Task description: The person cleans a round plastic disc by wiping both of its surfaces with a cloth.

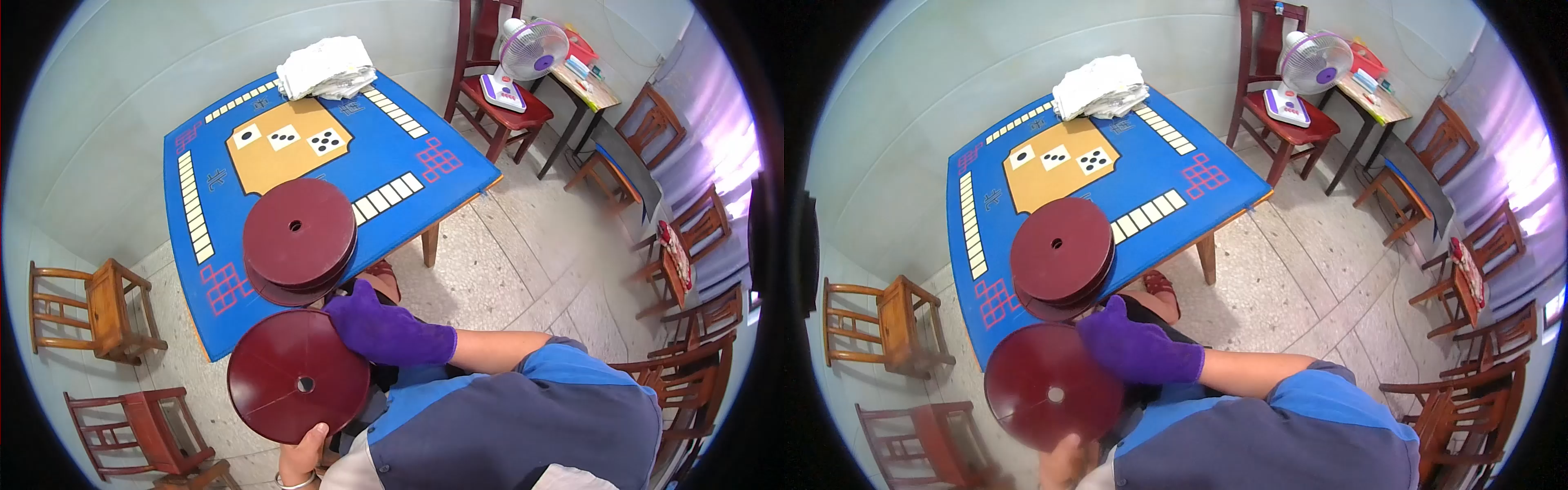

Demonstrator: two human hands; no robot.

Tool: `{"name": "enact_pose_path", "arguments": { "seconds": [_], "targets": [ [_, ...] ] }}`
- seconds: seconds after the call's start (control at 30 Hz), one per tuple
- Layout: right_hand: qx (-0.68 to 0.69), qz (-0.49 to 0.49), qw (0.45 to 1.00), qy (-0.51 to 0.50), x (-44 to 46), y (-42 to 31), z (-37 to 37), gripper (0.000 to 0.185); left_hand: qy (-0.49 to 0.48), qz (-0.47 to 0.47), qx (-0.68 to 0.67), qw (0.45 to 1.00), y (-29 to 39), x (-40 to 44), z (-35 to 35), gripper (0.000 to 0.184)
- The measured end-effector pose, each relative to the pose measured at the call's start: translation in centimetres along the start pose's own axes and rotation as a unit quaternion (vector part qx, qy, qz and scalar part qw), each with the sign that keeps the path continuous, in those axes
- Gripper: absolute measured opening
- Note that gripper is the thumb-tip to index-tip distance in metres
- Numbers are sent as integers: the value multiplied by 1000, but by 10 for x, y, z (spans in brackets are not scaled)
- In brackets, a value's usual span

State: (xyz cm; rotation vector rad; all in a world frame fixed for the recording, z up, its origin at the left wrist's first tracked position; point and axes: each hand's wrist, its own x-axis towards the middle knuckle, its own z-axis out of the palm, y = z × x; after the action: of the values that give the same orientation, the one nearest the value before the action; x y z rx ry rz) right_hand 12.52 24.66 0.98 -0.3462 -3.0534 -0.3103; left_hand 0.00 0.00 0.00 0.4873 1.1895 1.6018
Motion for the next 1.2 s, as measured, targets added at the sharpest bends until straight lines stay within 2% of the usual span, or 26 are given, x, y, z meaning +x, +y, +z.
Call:
{"name": "enact_pose_path", "arguments": {
  "seconds": [0.03, 0.1, 0.13, 0.2, 0.23, 0.3, 0.43, 0.47, 0.5, 0.57, 0.6, 0.63, 0.7, 0.73, 0.8, 0.83, 0.87, 0.9, 0.97, 1.0, 1.07, 1.2],
  "targets": [
    [29, 14, 995, 92, 1, -1, 15, 28, 1, 1, 6, 1000, 1, 0, 0, 44],
    [207, 53, 967, 142, -6, 1, 26, 21, 9, -16, -14, 1000, -4, -2, 4, 42],
    [357, 80, 924, 108, -12, 3, 24, 21, 18, -30, -25, 999, -4, -4, 4, 42],
    [491, 137, 857, 81, -13, 3, 11, 22, 27, -26, -21, 999, 0, -3, 5, 41],
    [479, 172, 857, 87, -11, 7, -28, 23, 24, -10, -11, 1000, 0, 4, 10, 42],
    [491, 216, 836, 112, -10, 6, -48, 24, 33, 20, 33, 999, 3, 12, 19, 44],
    [580, 250, 753, 183, -15, 6, -34, 27, 82, 66, 143, 984, 14, 24, 26, 47],
    [575, 242, 758, 191, -17, 7, -27, 29, 96, 73, 165, 979, 16, 26, 23, 48],
    [571, 233, 762, 199, -19, 9, -20, 30, 113, 86, 127, 982, 16, 28, 18, 51],
    [510, 186, 817, 193, -26, 14, 13, 35, 146, 109, 49, 982, 14, 31, 9, 58],
    [479, 160, 842, 190, -29, 17, 32, 38, 146, 183, 13, 972, 23, 31, 29, 73],
    [446, 133, 865, 186, -31, 18, 50, 40, 137, 158, -23, 977, 18, 29, 35, 76],
    [573, 124, 784, 205, -28, 13, 71, 44, 122, 110, -96, 982, 7, 26, 37, 84],
    [712, 138, 652, 219, -22, 2, 77, 45, 99, 82, -8, 992, 1, 23, 32, 76],
    [742, 162, 614, 217, -20, -7, 69, 47, 46, 26, 168, 984, -11, 21, 21, 59],
    [644, 172, 717, 203, -15, -8, 11, 48, 41, 43, 105, 993, -14, 22, 21, 60],
    [560, 166, 790, 184, -14, -8, -3, 48, 36, 59, 41, 997, -18, 22, 21, 60],
    [469, 159, 852, 168, -14, -9, -18, 47, 32, 75, -23, 996, -18, 22, 24, 61],
    [332, 114, 927, 132, -16, -8, -12, 42, 88, 102, -24, 991, -11, 26, 37, 65],
    [255, 92, 955, 121, -14, -6, -14, 39, 115, 116, -24, 986, -8, 28, 41, 67],
    [99, 47, 990, 94, -11, -4, -21, 32, 72, 119, -69, 988, -15, 26, 30, 59],
    [52, 10, 998, 43, -11, -8, -13, 25, 57, 98, -97, 989, -18, 22, 25, 55]
  ]
}}
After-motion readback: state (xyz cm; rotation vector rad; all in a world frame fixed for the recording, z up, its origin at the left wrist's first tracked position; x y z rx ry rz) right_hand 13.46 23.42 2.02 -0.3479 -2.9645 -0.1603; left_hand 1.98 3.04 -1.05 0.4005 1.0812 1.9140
